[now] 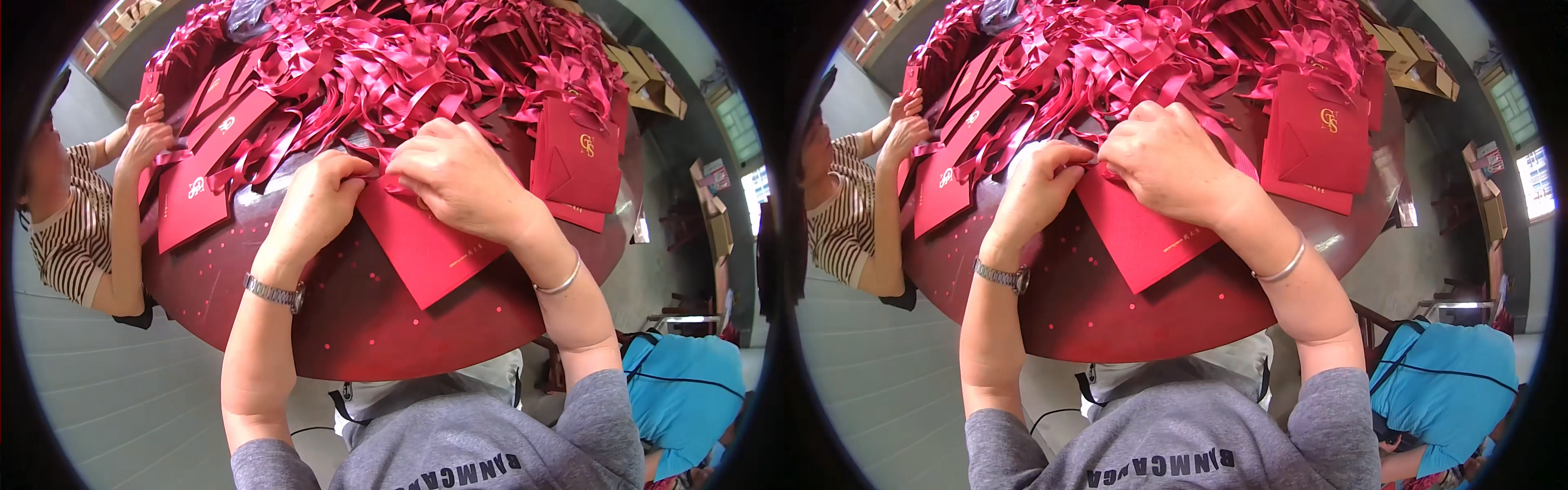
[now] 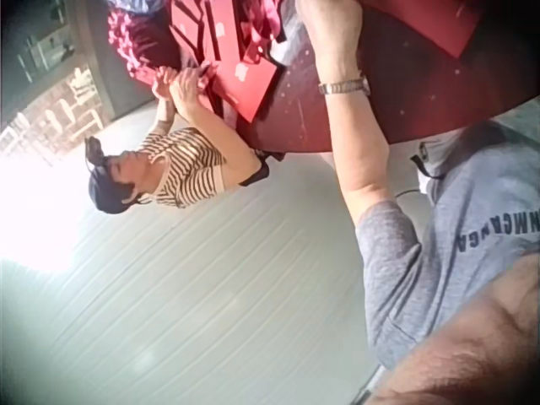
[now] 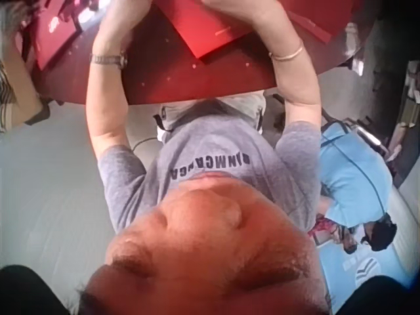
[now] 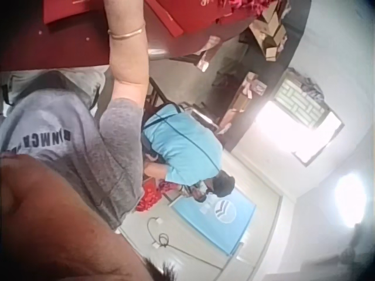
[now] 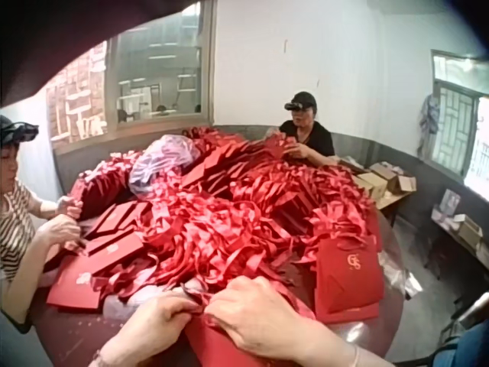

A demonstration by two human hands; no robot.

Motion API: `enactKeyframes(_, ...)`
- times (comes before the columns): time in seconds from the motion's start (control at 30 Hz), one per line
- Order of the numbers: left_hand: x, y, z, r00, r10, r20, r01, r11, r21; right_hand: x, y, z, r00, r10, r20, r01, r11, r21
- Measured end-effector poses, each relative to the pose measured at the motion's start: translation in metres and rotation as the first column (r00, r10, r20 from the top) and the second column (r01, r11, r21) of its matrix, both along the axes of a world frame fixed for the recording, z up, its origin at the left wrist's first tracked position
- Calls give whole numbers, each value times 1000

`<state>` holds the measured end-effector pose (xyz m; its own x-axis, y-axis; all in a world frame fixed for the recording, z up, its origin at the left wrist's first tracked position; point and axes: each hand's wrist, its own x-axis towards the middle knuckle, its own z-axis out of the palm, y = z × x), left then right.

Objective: The person assembles paper gift bags by hand, threading ribbon handles through the bag slots and folding the bags on the table.

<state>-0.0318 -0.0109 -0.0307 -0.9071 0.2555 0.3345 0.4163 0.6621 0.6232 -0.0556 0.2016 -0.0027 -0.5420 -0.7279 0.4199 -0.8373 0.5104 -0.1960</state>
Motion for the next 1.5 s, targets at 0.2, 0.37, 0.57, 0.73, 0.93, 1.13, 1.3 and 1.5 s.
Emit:
enactKeyframes(0.2, 1, -8, 0, 993, 1, 114, -5, 999, 34, 1, -4, -5, 996, 1, 89, -8, 996, 84)
enactKeyframes(0.37, 2, -1, -4, 992, 89, -93, -90, 996, -15, 8, -9, -9, 972, -10, 233, -9, 997, 82)
enactKeyframes(0.57, -8, -11, -5, 955, 259, -145, -257, 966, 34, 16, -5, -5, 984, -6, 179, -11, 996, 93)
enactKeyframes(0.73, 5, -2, 14, 891, 343, -296, -291, 934, 207, -2, 24, 22, 935, 53, 351, 42, 965, -258)
enactKeyframes(0.93, 25, 58, 13, 972, -65, -227, 37, 991, -127, -14, 43, 20, 849, -134, 511, 146, 989, 18)
enactKeyframes(1.13, 44, 58, 22, 987, -104, -126, 97, 993, -61, -12, 53, 24, 878, -20, 477, 60, 996, -67)
enactKeyframes(1.3, 51, 50, 32, 997, -76, -3, 75, 992, 97, -5, 48, 33, 698, 220, 681, -123, 974, -189)
enactKeyframes(1.5, 48, 47, 40, 989, -111, 98, 81, 960, 268, -1, 36, 36, 458, 149, 877, 147, 959, -240)
